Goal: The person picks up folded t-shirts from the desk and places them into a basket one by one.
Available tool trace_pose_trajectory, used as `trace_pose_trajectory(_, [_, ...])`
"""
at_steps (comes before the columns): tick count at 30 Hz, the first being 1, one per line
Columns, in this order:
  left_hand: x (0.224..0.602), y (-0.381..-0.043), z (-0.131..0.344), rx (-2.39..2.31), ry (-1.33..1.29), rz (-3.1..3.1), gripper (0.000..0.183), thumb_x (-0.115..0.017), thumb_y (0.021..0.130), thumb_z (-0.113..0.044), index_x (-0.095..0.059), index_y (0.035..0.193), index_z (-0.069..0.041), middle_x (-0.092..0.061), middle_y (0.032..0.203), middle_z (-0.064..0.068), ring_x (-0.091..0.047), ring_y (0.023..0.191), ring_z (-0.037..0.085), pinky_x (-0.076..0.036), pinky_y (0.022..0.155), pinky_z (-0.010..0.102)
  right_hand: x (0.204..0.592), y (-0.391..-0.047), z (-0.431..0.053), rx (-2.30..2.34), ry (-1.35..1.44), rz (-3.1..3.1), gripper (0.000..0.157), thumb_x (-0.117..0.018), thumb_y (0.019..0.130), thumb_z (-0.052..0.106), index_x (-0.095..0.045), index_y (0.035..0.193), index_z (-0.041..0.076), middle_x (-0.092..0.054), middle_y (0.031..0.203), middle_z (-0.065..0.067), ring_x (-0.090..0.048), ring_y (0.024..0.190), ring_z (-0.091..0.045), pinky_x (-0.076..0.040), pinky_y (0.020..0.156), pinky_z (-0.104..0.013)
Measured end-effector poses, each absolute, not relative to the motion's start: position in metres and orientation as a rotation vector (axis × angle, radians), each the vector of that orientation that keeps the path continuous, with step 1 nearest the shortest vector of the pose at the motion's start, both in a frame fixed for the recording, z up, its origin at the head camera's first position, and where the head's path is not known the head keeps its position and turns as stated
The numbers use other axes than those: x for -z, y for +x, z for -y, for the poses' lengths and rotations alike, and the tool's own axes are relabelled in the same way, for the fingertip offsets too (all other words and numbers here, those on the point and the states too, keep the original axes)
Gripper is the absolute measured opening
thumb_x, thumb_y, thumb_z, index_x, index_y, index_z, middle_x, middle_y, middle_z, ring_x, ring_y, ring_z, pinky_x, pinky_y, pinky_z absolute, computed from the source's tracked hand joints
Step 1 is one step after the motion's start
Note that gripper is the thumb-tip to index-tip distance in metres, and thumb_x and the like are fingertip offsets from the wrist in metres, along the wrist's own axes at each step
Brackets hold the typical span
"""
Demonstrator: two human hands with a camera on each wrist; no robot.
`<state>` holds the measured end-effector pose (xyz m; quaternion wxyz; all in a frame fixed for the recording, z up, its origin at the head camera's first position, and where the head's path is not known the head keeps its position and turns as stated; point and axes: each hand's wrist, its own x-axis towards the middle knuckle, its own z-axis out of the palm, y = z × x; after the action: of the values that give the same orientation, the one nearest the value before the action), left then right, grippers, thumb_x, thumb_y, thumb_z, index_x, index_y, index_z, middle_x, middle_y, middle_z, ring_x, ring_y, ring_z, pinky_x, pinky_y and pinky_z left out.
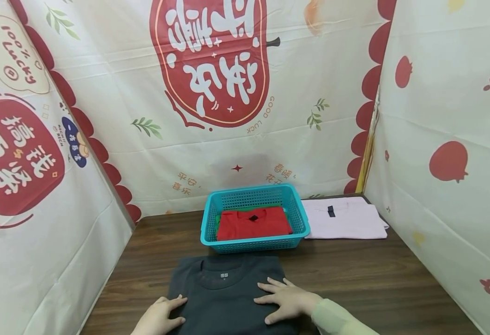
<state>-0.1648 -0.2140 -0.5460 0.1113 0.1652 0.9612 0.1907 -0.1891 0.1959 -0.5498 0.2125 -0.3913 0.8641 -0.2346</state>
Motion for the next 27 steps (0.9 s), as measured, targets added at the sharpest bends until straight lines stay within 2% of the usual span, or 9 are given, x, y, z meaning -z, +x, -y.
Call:
trace_pose_trajectory(5, [0.547,-0.165,0.205,-0.555,0.511,-2.819,0.051,-0.075,0.082,-0.037,-0.066,0.126,-0.011,-0.061,0.127,0.017,-0.057,0.090,0.025,-0.050,0.079,0.045,0.559,-0.195,-0.210,0.734,-1.072,-2.372,0.051,-0.058,0.092,0.051,-0.050,0.141,0.039,-0.032,0.155,0.003,-0.020,0.144,-0.035,-0.015,0.102,-0.074])
trace_pose_trajectory(12, [0.547,-0.165,0.192,-0.540,0.553,-2.848,0.051,-0.075,0.082,-0.038,-0.067,0.125,-0.012,-0.062,0.126,0.016,-0.053,0.082,0.015,-0.050,0.074,0.038,0.647,-0.238,-0.247,0.779,-1.131,-2.368,0.049,-0.057,0.090,0.058,-0.049,0.137,0.048,-0.030,0.155,0.012,-0.016,0.146,-0.029,-0.012,0.094,-0.080])
trace_pose_trajectory(15, [0.548,-0.166,0.186,-0.537,0.582,-2.862,0.051,-0.074,0.082,-0.039,-0.068,0.124,-0.012,-0.062,0.126,0.016,-0.053,0.081,0.014,-0.049,0.073,0.036,0.619,-0.225,-0.247,0.817,-1.106,-2.366,0.045,-0.059,0.092,0.052,-0.053,0.136,0.043,-0.033,0.154,0.008,-0.019,0.145,-0.032,-0.013,0.095,-0.079])
trace_pose_trajectory(18, [0.548,-0.167,0.181,-0.531,0.603,-2.865,0.050,-0.074,0.082,-0.039,-0.068,0.124,-0.012,-0.063,0.125,0.016,-0.053,0.081,0.014,-0.049,0.073,0.036,0.579,-0.209,-0.243,0.855,-1.081,-2.354,0.042,-0.060,0.093,0.044,-0.059,0.134,0.034,-0.039,0.151,-0.002,-0.023,0.141,-0.042,-0.014,0.096,-0.079])
trace_pose_trajectory(20, [0.549,-0.167,0.176,-0.521,0.613,-2.870,0.050,-0.074,0.082,-0.039,-0.068,0.124,-0.012,-0.063,0.125,0.016,-0.053,0.081,0.015,-0.049,0.073,0.036,0.568,-0.205,-0.245,0.840,-1.089,-2.356,0.041,-0.058,0.095,0.043,-0.060,0.134,0.031,-0.041,0.150,-0.003,-0.025,0.140,-0.041,-0.018,0.096,-0.078])
trace_pose_trajectory(25, [0.550,-0.168,0.165,-0.482,0.611,-2.874,0.049,-0.074,0.082,-0.041,-0.069,0.123,-0.014,-0.064,0.125,0.013,-0.053,0.082,0.016,-0.049,0.075,0.038,0.593,-0.219,-0.265,0.826,-1.156,-2.372,0.038,-0.053,0.098,0.041,-0.058,0.135,0.031,-0.040,0.151,0.002,-0.025,0.143,-0.030,-0.022,0.093,-0.078])
trace_pose_trajectory(27, [0.550,-0.167,0.161,-0.479,0.610,-2.869,0.049,-0.074,0.082,-0.041,-0.069,0.123,-0.015,-0.064,0.125,0.013,-0.053,0.082,0.016,-0.049,0.075,0.038,0.613,-0.228,-0.274,0.858,-1.140,-2.359,0.037,-0.055,0.098,0.043,-0.059,0.133,0.034,-0.040,0.151,0.004,-0.024,0.143,-0.031,-0.018,0.092,-0.080])
